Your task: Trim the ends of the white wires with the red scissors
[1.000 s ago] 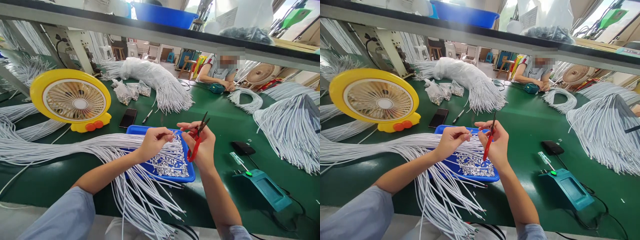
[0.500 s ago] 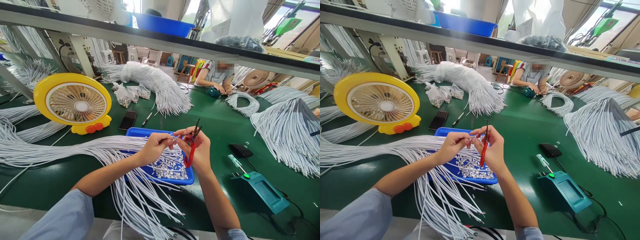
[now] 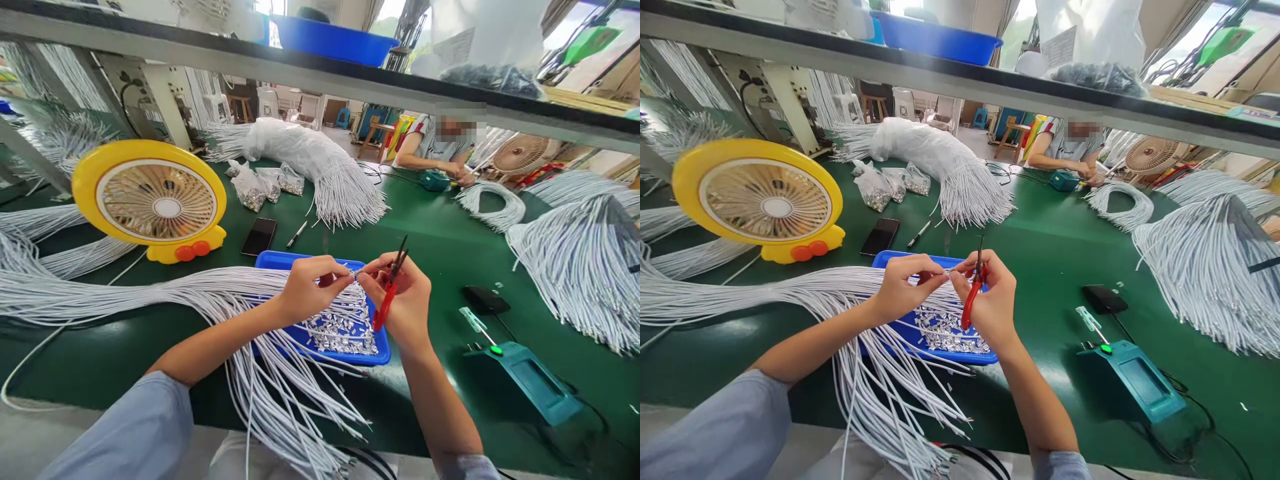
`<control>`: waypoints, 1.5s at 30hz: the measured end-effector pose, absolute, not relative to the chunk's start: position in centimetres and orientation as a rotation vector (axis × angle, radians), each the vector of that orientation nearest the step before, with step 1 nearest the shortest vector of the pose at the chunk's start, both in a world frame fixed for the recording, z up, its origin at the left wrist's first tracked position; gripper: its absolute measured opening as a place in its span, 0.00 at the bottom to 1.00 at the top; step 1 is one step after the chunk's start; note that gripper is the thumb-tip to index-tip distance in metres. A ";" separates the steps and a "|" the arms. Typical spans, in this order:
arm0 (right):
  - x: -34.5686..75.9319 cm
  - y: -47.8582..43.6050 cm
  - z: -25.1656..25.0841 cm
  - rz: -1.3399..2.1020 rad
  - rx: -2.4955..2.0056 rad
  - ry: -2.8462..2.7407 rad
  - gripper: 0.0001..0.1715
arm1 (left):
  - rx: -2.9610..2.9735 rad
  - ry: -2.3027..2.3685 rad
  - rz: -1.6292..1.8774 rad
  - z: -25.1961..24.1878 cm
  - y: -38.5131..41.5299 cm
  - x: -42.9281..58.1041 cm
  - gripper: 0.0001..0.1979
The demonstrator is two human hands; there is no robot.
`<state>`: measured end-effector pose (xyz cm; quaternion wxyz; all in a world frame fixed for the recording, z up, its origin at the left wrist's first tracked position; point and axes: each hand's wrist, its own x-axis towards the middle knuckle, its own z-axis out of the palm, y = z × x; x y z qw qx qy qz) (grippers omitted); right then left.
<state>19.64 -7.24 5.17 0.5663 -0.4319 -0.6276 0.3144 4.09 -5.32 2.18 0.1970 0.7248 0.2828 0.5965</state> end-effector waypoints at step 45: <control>24.1 -3.9 6.2 0.622 -1.321 -1.570 0.16 | 2.965 0.183 1.545 1.9 -9.5 5.2 0.10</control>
